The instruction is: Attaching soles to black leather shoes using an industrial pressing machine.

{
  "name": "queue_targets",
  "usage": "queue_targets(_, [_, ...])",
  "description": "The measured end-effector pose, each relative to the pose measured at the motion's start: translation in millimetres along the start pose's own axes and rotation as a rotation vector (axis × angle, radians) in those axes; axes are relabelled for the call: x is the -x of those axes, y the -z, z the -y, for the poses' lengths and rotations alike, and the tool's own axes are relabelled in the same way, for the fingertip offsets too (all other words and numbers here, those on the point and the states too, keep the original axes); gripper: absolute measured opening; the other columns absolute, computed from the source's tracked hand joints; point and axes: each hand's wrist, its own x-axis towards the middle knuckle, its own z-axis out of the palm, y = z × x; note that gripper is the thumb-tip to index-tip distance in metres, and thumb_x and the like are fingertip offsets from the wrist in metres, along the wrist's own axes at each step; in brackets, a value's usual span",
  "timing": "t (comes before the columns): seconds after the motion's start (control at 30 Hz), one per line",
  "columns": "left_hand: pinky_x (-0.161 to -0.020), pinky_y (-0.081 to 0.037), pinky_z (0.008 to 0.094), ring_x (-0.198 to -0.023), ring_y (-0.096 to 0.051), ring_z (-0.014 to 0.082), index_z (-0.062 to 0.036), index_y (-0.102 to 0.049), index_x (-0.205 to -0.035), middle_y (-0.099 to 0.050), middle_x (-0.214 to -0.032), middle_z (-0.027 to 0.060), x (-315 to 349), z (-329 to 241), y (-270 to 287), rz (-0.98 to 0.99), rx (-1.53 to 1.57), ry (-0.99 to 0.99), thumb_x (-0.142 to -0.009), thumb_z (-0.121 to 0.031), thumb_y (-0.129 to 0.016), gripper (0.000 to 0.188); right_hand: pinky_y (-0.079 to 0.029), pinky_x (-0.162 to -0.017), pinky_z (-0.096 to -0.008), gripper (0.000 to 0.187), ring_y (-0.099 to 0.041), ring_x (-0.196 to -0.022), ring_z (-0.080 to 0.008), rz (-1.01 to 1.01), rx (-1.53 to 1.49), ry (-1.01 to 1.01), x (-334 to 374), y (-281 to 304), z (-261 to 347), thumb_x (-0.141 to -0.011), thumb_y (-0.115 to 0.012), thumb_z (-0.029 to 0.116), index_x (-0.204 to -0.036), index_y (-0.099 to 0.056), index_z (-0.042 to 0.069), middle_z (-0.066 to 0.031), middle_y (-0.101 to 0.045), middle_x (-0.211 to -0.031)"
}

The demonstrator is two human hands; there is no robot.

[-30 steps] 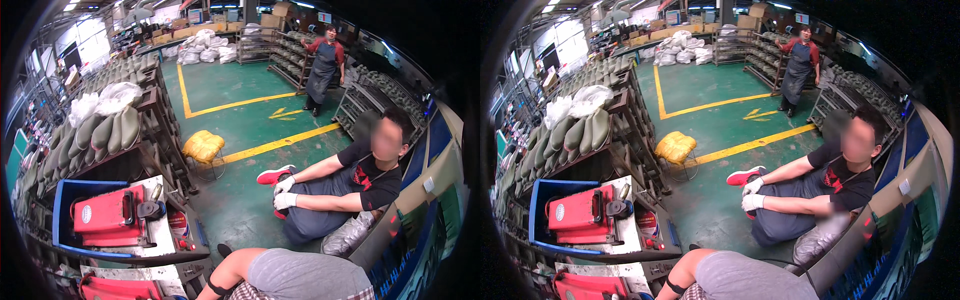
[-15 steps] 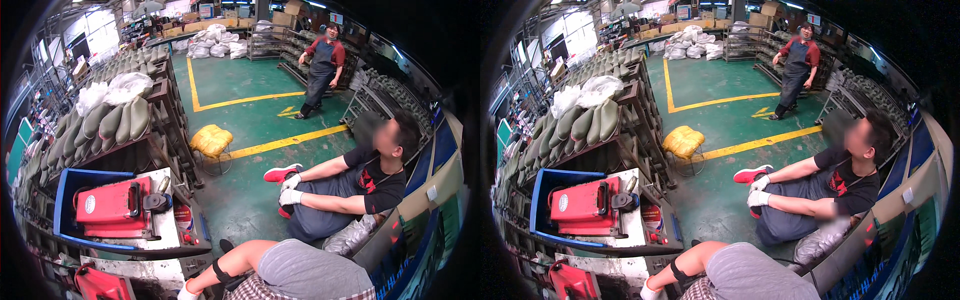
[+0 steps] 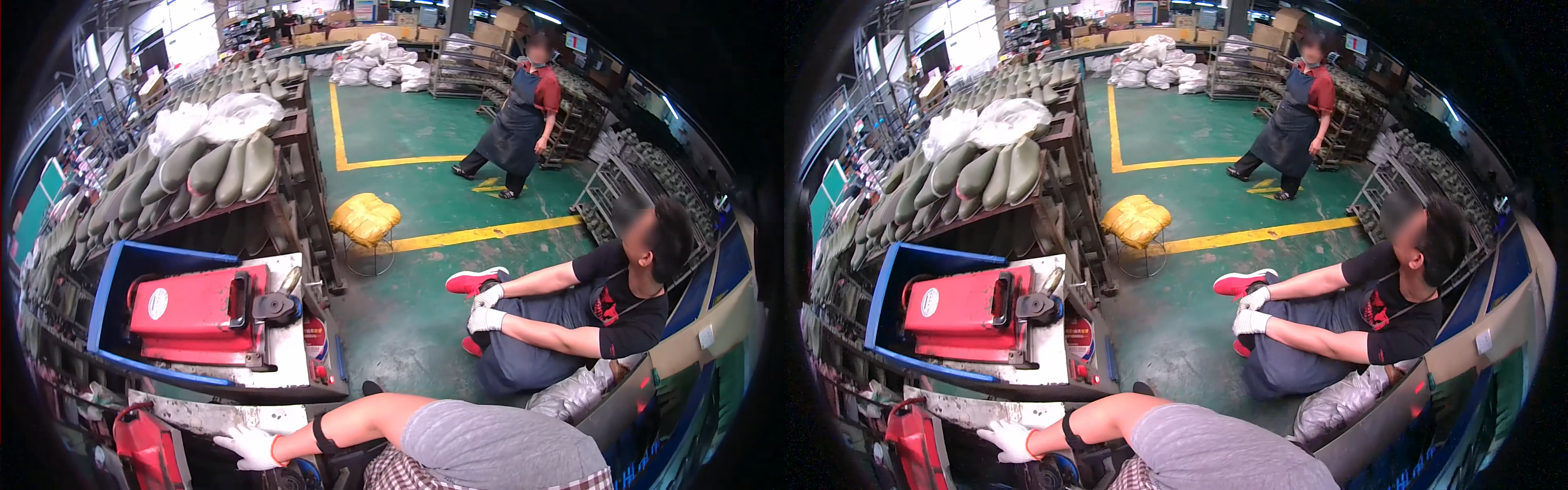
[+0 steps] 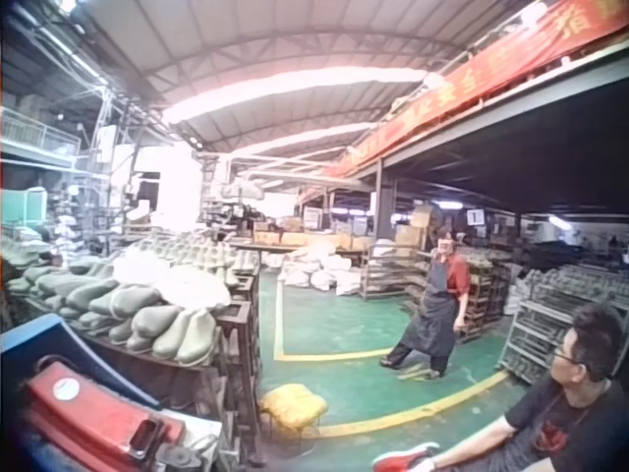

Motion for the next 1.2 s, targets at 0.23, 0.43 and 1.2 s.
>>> queue_targets(0.23, [-0.09,-0.052,0.0468,-0.105,-0.07,0.0299,-0.0118,-0.073,-0.123,-0.074,-0.116,0.0059,13.3,20.3,-16.5,0.089,-0.012,-0.154,-0.097,-0.063,-0.062,0.058,-0.042,-0.11,-0.0501,0.106,-0.044,-0.135,-0.0462,0.127,0.237,0.035,-24.9,-47.5,9.6,-0.066,-0.087,0.037,-0.156,-0.04,0.004,-0.0305,-0.04,-0.149])
queue_targets(0.43, [-0.084,-0.054,0.0457,-0.099,-0.071,0.0306,-0.0103,-0.074,-0.119,-0.075,-0.113,0.007,11.3,21.5,-17.1,0.064,0.032,-0.163,-0.101,-0.058,-0.059,0.053,-0.046,-0.105,-0.0489,0.121,-0.044,-0.137,-0.0448,0.123,0.373,0.14,-38.2,-79.8,13.4,-0.058,-0.093,0.031,-0.157,-0.032,-0.001,-0.0306,-0.035,-0.156])
queue_targets(1.2, [-0.105,-0.049,0.048,-0.121,-0.06,0.0338,0.0013,-0.067,-0.131,-0.066,-0.128,0.0221,135.5,-25.5,6.9,0.282,0.88,0.965,-0.096,-0.021,-0.07,0.042,-0.063,-0.063,-0.045,0.075,-0.065,-0.114,-0.0306,0.433,-0.66,-0.322,-30.3,13.2,64.4,-0.085,-0.064,0.042,-0.151,-0.049,0.008,-0.0154,-0.059,-0.135])
